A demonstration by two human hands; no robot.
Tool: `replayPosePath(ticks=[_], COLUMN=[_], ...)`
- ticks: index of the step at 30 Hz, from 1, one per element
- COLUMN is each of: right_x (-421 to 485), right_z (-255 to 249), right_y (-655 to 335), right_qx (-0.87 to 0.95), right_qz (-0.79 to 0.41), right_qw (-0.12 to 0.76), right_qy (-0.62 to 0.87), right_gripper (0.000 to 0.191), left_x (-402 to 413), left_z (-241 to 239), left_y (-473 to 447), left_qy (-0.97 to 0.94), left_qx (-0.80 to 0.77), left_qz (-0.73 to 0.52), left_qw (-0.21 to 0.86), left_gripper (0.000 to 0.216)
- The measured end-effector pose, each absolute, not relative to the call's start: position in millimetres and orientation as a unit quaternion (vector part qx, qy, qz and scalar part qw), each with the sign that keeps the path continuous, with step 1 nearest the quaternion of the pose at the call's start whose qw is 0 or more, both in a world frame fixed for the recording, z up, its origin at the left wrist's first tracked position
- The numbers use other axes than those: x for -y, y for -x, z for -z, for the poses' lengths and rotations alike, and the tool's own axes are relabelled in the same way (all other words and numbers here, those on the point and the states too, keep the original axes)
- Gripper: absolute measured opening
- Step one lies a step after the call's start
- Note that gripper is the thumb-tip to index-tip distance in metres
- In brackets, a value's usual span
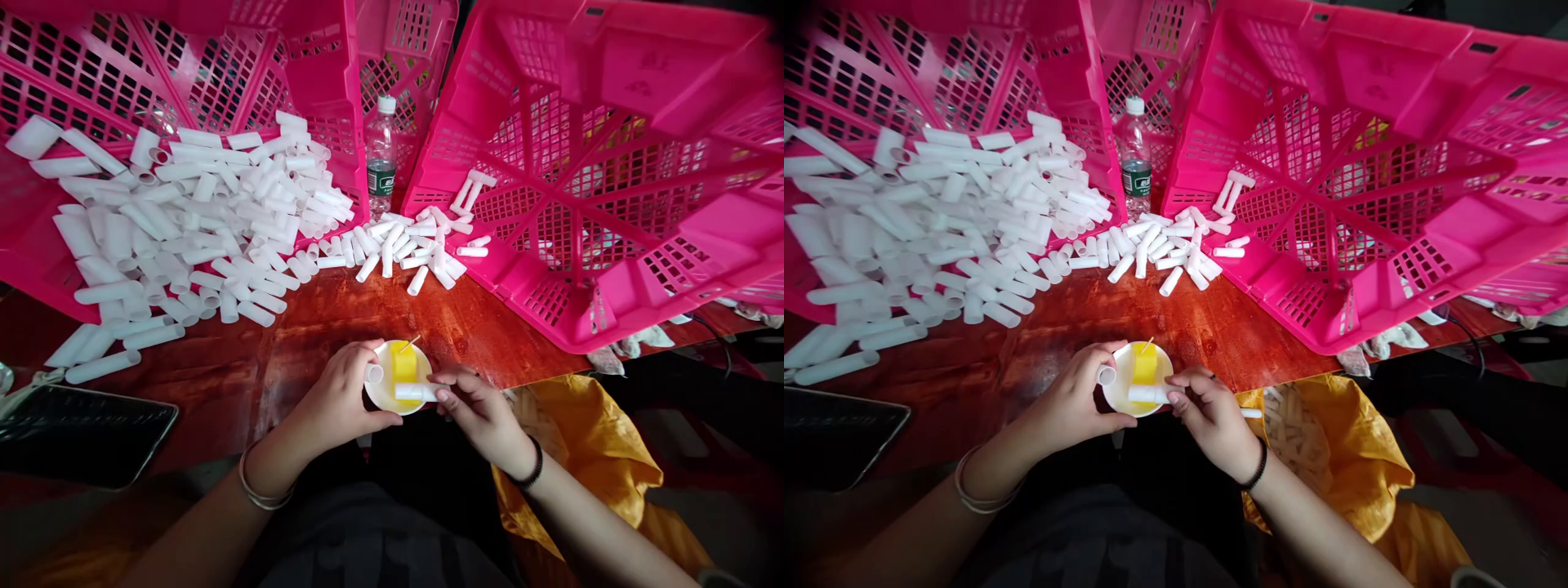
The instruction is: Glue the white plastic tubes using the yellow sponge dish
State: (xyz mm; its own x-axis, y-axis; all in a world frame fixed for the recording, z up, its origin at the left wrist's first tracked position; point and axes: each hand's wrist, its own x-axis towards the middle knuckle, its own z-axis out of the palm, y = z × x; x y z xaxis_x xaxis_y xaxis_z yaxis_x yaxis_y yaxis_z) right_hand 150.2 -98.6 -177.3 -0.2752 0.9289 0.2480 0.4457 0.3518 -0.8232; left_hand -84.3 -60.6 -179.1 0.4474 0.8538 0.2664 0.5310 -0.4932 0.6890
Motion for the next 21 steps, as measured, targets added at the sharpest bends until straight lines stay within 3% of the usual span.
replayPosePath(ticks=[5, 11, 14, 17, 21], right_x=[102.2, 103.9, 100.9, 98.3, 99.1], right_z=[180.5, 180.6, 182.7, 186.7, 180.3], right_y=[-147.6, -143.7, -147.9, -150.9, -141.2], right_qx=[0.784, 0.698, 0.777, 0.847, 0.73], right_qz=[-0.205, -0.346, -0.212, -0.101, -0.243], right_qw=[0.395, 0.406, 0.4, 0.391, 0.504], right_qy=[0.433, 0.478, 0.438, 0.346, 0.393], right_gripper=[0.013, 0.012, 0.011, 0.02, 0.019], left_x=[59.6, 58.7, 54.7, 51.2, 55.6], left_z=[179.7, 184.1, 182.3, 175.4, 160.2], left_y=[84.7, 85.7, 86.7, 90.8, 97.2], left_qy=[-0.816, -0.818, -0.828, -0.852, -0.871], left_qx=[-0.422, -0.418, -0.415, -0.401, -0.394], left_qz=[-0.303, -0.309, -0.297, -0.284, -0.269], left_qw=[0.253, 0.246, 0.234, 0.18, 0.115], left_gripper=[0.071, 0.072, 0.071, 0.062, 0.027])
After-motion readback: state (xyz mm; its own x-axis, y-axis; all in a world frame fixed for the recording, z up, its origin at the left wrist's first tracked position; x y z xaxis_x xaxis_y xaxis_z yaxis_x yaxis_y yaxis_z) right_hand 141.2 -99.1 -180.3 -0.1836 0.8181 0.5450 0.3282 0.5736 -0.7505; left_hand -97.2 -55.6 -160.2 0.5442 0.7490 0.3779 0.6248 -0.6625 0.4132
